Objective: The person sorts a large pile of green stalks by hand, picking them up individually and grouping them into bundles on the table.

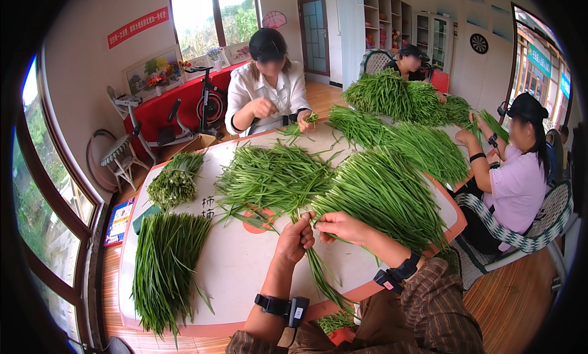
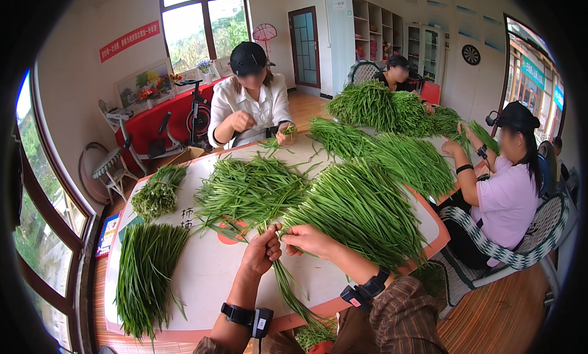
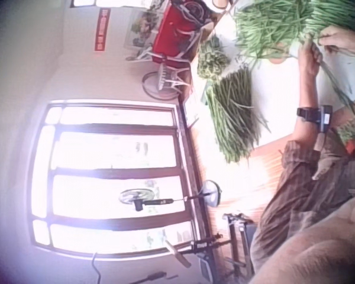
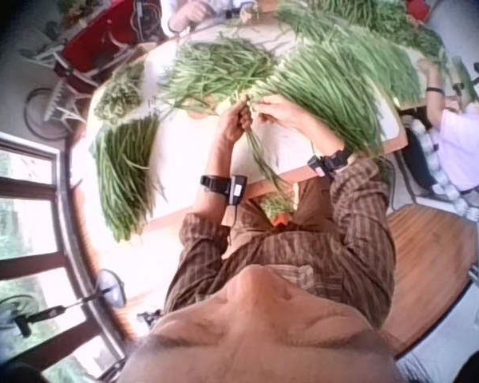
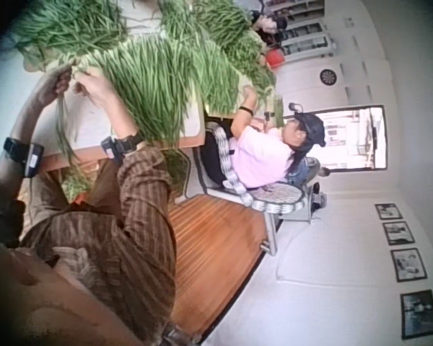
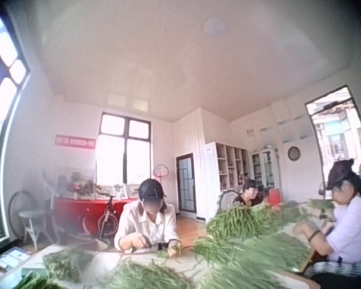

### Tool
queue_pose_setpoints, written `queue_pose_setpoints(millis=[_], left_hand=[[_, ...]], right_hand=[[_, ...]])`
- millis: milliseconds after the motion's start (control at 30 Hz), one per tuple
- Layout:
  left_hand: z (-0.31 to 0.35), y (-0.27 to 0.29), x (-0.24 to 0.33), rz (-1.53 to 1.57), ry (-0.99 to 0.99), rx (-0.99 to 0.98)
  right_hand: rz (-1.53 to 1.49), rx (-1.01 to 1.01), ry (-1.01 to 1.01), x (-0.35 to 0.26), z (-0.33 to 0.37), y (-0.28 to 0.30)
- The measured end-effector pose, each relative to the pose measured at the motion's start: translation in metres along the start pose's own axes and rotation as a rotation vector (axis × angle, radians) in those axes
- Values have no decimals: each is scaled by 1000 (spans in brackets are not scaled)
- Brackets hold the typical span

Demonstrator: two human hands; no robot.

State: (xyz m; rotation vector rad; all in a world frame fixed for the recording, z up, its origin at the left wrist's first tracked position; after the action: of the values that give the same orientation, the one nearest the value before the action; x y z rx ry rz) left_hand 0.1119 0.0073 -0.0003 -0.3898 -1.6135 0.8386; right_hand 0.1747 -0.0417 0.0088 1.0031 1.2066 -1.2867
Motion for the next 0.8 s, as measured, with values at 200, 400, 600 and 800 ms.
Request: queue_pose_setpoints(millis=[200,400,600,800], left_hand=[[0,3,-1,-60,21,21],[2,-2,-5,-127,91,9],[5,-5,-12,-198,192,-26],[6,-14,-10,-129,180,-76]], right_hand=[[595,378,277,-62,14,24],[991,304,229,-88,5,5],[1474,234,230,-79,12,-13],[1532,402,526,-96,38,-36]])
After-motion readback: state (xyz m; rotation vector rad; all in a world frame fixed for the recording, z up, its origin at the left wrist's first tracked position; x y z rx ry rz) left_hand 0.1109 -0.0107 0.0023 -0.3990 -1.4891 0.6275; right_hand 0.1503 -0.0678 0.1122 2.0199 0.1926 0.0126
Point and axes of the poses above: each hand's wrist, its own z-axis away from the middle knuckle, its own y-axis out of the back of the hand, x = y × z, the point moved 9 cm from there along -z, towards the middle knuckle, and after that the axes turned 11 degrees about -x, right-handed, at the moved point
